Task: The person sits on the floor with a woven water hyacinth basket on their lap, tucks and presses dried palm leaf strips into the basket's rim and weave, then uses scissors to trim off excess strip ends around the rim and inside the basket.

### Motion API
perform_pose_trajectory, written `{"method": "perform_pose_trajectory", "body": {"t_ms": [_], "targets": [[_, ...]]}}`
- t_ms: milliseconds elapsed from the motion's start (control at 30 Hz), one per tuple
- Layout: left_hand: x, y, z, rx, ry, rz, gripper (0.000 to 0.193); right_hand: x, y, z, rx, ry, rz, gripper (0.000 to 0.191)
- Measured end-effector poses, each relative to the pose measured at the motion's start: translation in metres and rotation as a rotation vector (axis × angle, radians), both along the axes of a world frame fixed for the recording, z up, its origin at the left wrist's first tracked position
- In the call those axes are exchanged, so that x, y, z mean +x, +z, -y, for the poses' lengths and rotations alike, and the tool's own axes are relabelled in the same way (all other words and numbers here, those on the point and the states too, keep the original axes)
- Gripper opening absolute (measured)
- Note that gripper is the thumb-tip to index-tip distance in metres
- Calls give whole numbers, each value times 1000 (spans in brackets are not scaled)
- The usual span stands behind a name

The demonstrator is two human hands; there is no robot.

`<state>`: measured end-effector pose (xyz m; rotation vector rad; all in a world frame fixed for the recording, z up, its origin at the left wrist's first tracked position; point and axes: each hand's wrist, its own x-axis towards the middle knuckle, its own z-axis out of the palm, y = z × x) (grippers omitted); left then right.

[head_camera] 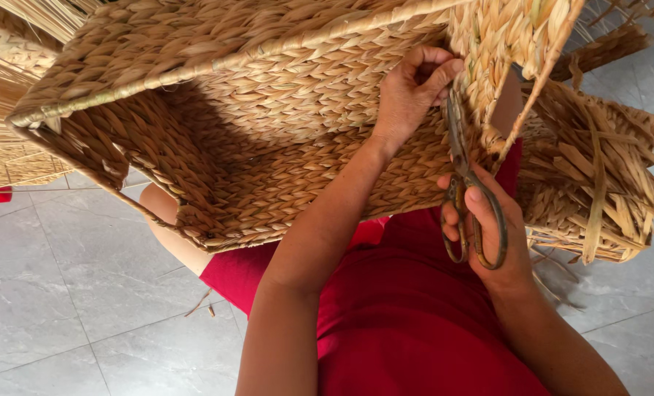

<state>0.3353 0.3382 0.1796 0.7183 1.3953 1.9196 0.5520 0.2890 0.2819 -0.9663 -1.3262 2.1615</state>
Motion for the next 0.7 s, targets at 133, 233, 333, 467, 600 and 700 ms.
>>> {"method": "perform_pose_trajectory", "body": {"t_ms": [133,233,333,467,600,700], "targets": [[3,-3,-3,-18,30,18,19,-8,2,-1,-7,15,22,65],[2,-8,-3,-24,56,-88,16,-12,2,-3,20,6,40,66],[1,-13,-3,-11,27,-98,14,-17,1,-5,39,-6,27,67],[1,-17,-2,49,-3,-24,14,-21,0,-5,105,-10,23,67],[1,-19,-2,49,4,-38,14,-30,-3,-6,133,-53,54,65],[1,-19,-1,39,4,-40,15,-34,-4,-5,147,-75,64,65]]}}
